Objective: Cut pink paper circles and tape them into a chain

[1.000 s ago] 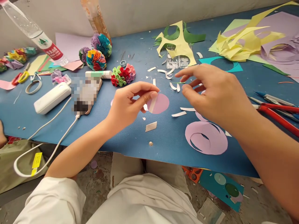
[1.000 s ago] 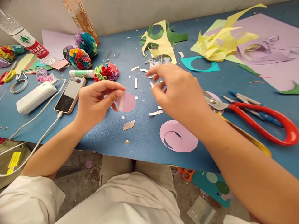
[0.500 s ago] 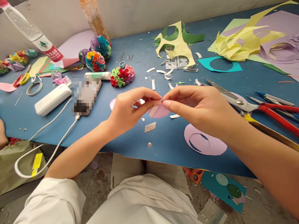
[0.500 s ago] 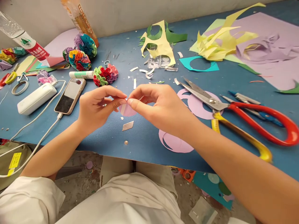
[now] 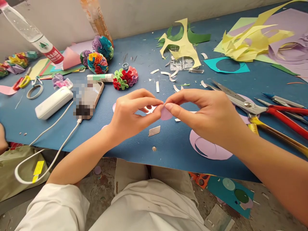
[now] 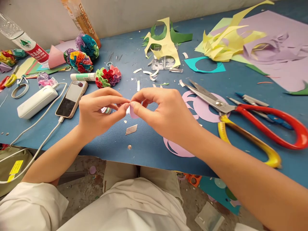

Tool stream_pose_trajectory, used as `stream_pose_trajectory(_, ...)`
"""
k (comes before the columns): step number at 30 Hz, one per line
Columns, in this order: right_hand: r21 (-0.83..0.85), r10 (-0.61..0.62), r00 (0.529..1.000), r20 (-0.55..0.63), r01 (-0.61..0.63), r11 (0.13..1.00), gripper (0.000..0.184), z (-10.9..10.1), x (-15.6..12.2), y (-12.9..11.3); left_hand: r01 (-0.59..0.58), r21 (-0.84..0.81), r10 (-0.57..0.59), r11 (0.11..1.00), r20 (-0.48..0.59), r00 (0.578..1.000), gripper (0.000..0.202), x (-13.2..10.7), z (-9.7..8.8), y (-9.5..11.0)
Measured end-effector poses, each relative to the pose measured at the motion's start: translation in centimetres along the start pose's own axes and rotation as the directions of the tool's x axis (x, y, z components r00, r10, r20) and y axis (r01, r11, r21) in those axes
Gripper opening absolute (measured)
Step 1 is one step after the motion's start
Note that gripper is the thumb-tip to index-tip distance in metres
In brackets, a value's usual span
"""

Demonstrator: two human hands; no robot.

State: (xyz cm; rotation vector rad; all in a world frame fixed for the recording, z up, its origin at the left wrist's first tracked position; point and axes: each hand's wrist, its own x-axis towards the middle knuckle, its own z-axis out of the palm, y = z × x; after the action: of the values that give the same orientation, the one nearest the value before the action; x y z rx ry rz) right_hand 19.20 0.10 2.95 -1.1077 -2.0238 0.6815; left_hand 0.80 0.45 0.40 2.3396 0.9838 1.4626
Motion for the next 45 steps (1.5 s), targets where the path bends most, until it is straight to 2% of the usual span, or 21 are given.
stream_pose_trajectory(10,-0.048,-0.053,0.999,0.009,0.053,0.997,0.020,0.08,-0.17,0.25,0.056,0.040,-0.058,0.998,0.046,0.997,0.011,0.03,-0.37,0.06)
stream_pose_trajectory(20,-0.036,-0.058,0.998,-0.014,0.057,0.998,0.020,-0.01,-0.01,0.18,0.083,-0.045,-0.082,0.996,0.037,0.996,0.013,0.16,-0.32,0.04)
stream_pose_trajectory(29,-0.060,-0.065,0.997,-0.032,0.063,0.996,0.020,-0.10,-0.09,0.06,0.193,-0.118,-0.188,0.974,0.050,0.981,0.012,0.36,-0.42,0.31)
stream_pose_trajectory(36,-0.073,-0.098,0.995,-0.010,0.097,0.993,0.020,0.17,-0.14,0.14,0.210,-0.057,-0.209,0.976,0.035,0.977,0.013,0.35,-0.37,0.68)
stream_pose_trajectory(41,-0.139,-0.154,0.987,-0.045,0.147,0.979,0.017,0.38,-0.30,0.59,0.302,-0.085,-0.295,0.949,0.089,0.951,0.009,0.46,-0.46,0.82)
stream_pose_trajectory(45,-0.238,-0.234,0.971,-0.046,0.217,0.947,0.015,0.68,-0.40,0.96,0.315,-0.073,-0.309,0.946,0.084,0.948,0.006,0.53,-0.48,0.79)
